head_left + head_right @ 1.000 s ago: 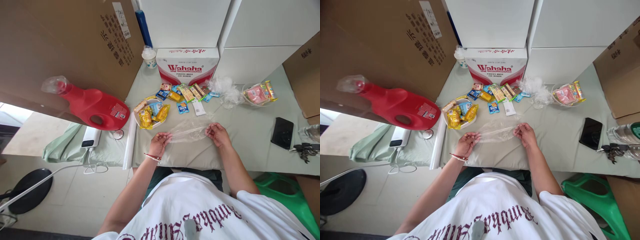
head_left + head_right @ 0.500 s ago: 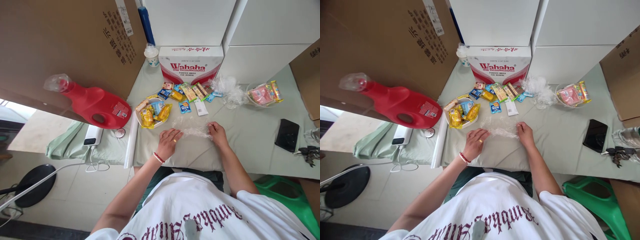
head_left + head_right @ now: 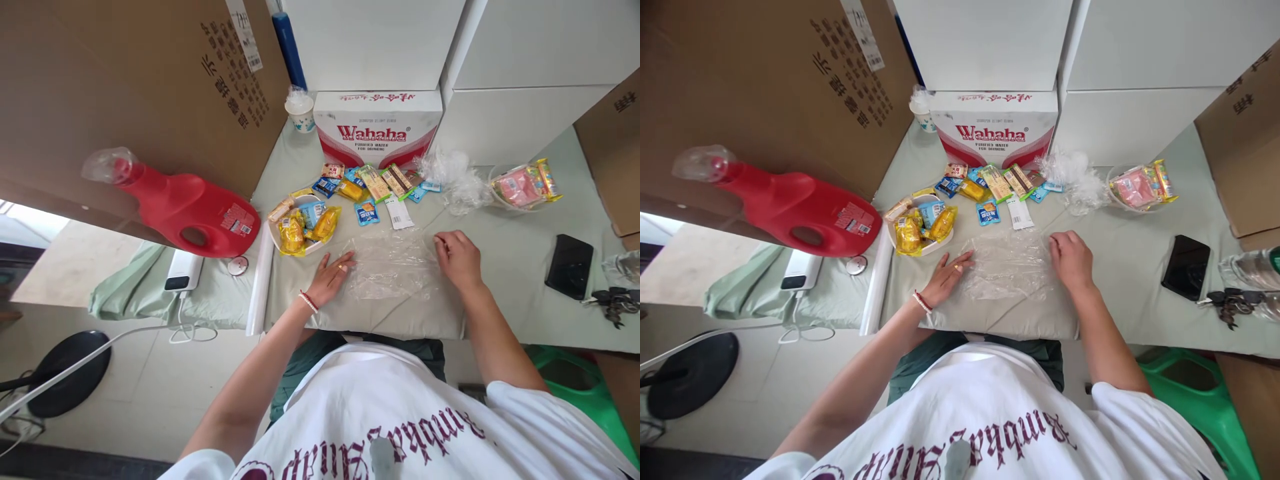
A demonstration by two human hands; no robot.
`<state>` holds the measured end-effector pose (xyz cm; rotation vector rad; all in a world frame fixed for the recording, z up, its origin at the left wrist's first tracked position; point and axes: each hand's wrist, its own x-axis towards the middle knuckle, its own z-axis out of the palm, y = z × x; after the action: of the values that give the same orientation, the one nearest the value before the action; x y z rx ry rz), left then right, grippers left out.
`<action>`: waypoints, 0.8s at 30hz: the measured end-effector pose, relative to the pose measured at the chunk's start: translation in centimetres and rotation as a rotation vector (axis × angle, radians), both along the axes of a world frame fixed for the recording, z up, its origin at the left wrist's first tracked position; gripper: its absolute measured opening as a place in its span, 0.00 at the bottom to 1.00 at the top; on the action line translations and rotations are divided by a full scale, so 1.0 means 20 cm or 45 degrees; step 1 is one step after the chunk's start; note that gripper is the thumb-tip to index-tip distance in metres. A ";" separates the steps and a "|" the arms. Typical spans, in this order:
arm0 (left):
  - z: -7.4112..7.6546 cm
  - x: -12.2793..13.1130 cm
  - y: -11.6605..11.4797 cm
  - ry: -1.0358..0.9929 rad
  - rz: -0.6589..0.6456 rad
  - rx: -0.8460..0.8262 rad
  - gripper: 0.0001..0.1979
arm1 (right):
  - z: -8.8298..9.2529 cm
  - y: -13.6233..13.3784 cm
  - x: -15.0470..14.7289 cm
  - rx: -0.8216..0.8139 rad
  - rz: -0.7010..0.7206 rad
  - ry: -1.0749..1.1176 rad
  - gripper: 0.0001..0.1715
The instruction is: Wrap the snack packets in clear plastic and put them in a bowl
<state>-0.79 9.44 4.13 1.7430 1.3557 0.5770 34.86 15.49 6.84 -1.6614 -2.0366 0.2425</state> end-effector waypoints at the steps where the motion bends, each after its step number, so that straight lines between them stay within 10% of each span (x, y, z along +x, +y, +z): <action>1: 0.00 0.01 0.00 0.027 0.009 0.006 0.20 | 0.03 -0.02 -0.07 0.027 0.119 0.016 0.24; 8: -0.05 0.02 0.01 0.187 -0.036 0.102 0.20 | 0.04 -0.34 -0.62 -0.350 0.903 -0.372 0.12; 16: -0.02 0.04 0.25 0.024 0.153 0.144 0.19 | -0.07 -0.64 -0.63 -0.307 0.985 -0.326 0.20; 24: 0.10 0.29 -0.01 0.457 0.181 0.471 0.19 | -0.03 -0.63 -0.70 -0.497 0.866 -0.305 0.25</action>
<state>5.03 9.31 6.17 2.1349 1.7153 0.6462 20.92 2.94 6.31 -1.1640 -2.8324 0.7396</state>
